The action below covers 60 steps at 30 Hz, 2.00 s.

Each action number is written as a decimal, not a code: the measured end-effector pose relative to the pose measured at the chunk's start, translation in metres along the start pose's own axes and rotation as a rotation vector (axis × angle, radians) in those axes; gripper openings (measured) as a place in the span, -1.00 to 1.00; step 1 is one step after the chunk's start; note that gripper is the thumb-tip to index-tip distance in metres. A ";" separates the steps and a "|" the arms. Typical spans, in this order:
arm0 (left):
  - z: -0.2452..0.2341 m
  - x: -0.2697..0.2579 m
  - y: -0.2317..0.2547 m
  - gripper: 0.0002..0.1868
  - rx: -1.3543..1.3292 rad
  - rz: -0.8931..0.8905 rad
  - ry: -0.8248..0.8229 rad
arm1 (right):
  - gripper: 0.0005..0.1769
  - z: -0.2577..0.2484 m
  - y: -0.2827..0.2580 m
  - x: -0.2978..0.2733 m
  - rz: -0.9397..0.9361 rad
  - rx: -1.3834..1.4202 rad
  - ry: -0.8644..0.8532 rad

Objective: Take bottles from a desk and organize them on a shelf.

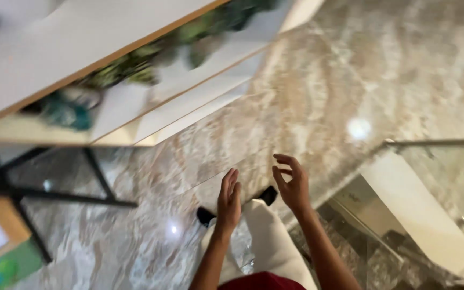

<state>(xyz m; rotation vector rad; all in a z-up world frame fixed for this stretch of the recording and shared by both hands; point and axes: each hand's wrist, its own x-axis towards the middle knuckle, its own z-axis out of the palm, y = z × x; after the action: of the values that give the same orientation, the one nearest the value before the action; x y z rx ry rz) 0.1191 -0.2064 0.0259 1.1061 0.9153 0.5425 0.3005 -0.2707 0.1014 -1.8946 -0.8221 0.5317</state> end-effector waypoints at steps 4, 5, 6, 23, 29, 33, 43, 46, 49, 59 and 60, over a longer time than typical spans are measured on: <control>0.078 0.031 0.014 -0.43 0.034 0.020 -0.151 | -0.69 -0.082 0.014 0.005 0.055 0.033 0.143; 0.099 0.039 0.022 -0.44 0.045 0.035 -0.194 | -0.70 -0.102 0.018 0.008 0.085 0.055 0.172; 0.120 0.047 0.029 -0.45 0.056 0.049 -0.237 | -0.72 -0.122 0.022 0.009 0.115 0.078 0.201; 0.473 0.169 0.127 -0.49 0.185 0.009 -0.777 | -0.69 -0.436 0.068 0.111 0.194 0.133 0.572; 0.636 0.263 0.154 -0.50 0.233 -0.028 -0.960 | -0.70 -0.561 0.119 0.191 0.203 0.105 0.775; 0.758 0.313 0.171 -0.51 0.291 -0.004 -1.117 | -0.69 -0.634 0.138 0.232 0.267 0.071 0.923; 1.062 0.394 0.124 -0.42 0.324 -0.080 -1.344 | -0.73 -0.828 0.257 0.296 0.325 0.335 1.146; 1.160 0.405 0.114 -0.36 0.293 -0.136 -1.355 | -0.72 -0.923 0.298 0.320 0.244 0.389 1.180; 1.247 0.404 0.133 -0.34 0.336 -0.197 -1.343 | -0.71 -0.996 0.327 0.345 0.278 0.446 1.191; 1.524 0.504 0.109 -0.46 0.378 -0.155 -1.372 | -0.75 -1.251 0.457 0.478 0.194 0.444 1.215; 1.556 0.519 0.100 -0.50 0.404 -0.166 -1.365 | -0.75 -1.280 0.468 0.491 0.213 0.445 1.212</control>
<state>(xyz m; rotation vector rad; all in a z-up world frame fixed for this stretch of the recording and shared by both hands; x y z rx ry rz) 1.7130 -0.5742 0.1796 1.3940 -0.1197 -0.5716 1.6320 -0.8254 0.2339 -1.4929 0.2806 -0.3269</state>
